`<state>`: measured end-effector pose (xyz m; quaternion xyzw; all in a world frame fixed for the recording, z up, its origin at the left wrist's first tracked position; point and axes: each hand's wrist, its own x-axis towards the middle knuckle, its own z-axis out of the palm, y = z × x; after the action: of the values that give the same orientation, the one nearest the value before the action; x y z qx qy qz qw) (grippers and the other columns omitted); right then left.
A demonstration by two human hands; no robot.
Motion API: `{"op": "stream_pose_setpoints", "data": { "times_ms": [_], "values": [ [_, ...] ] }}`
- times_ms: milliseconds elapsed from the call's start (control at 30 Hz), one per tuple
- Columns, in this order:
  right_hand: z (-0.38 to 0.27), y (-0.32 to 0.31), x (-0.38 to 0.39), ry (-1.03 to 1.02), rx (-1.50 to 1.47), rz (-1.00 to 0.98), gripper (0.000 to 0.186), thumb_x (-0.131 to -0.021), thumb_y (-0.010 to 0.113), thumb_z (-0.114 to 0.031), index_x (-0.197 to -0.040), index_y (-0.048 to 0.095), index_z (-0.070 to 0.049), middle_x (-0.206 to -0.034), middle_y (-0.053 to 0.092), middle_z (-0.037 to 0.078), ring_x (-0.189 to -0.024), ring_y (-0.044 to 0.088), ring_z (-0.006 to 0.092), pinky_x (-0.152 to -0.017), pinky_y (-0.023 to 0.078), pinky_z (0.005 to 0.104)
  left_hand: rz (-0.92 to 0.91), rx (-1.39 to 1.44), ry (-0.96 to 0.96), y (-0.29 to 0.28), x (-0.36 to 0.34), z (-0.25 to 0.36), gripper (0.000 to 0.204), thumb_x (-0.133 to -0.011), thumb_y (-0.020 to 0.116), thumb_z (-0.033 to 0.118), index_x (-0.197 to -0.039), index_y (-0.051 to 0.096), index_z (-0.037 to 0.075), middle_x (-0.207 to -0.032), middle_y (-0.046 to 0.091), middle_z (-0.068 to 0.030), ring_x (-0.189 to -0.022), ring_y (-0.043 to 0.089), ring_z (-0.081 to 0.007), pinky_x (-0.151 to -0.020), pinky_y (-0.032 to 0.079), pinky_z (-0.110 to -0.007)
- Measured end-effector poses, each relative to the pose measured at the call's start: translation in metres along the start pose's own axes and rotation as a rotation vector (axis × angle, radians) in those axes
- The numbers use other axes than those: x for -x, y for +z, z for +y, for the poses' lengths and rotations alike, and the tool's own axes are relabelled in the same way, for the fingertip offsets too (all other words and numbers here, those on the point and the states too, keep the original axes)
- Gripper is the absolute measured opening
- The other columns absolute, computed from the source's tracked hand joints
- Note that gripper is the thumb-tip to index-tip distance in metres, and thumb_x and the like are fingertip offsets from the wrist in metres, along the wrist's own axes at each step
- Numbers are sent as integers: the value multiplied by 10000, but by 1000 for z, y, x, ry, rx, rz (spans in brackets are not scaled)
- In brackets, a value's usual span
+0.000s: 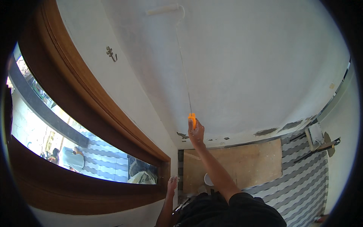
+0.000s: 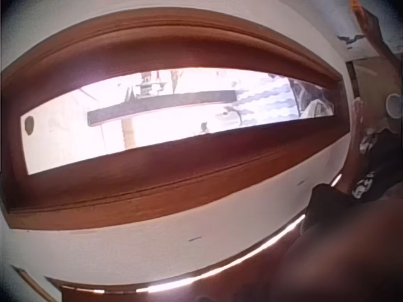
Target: Apply white paint to the ceiling and upper walls using a roller and a putty knife.
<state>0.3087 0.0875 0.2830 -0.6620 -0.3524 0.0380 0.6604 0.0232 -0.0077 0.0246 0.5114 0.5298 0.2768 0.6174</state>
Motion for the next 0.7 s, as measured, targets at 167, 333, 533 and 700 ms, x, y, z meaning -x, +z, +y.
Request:
{"op": "stream_pose_setpoints", "data": {
  "times_ms": [167, 333, 533, 700],
  "values": [
    [49, -43, 43, 13, 151, -6, 296, -913, 530, -294, -890, 589, -6, -660, 584, 172, -555, 583, 301, -511, 440, 366, -13, -19, -186, -16, 7, -23, 269, -920, 524, 289, -1066, 596, 75, -866, 646, -29, -725, 554, -106, -627, 430, -260],
    [132, -140, 112, -5, 427, -35, 314, -912, 515, -310, -879, 583, -5, -651, 569, 164, -577, 589, 314, -512, 435, 369, 59, -88, -151, -32, 16, -49, 237, -896, 543, 272, -991, 597, 62, -793, 654, -43, -658, 571, -111, -604, 457, -261],
    [114, -272, 145, 143, 455, -178, 348, -903, 520, -325, -879, 609, 10, -750, 619, 199, -690, 609, 388, -607, 477, 428, 84, -262, -114, -38, 10, -89, 311, -874, 509, 319, -964, 623, 44, -870, 666, -95, -768, 636, -212, -677, 485, -343],
    [106, -371, 119, 227, 596, -200, 327, -895, 536, -317, -833, 599, -2, -669, 585, 198, -598, 587, 376, -513, 440, 396, 5, -444, -32, -25, 4, -96, 297, -877, 490, 311, -933, 615, 47, -822, 657, -89, -730, 633, -228, -653, 488, -359]
  ]
}}
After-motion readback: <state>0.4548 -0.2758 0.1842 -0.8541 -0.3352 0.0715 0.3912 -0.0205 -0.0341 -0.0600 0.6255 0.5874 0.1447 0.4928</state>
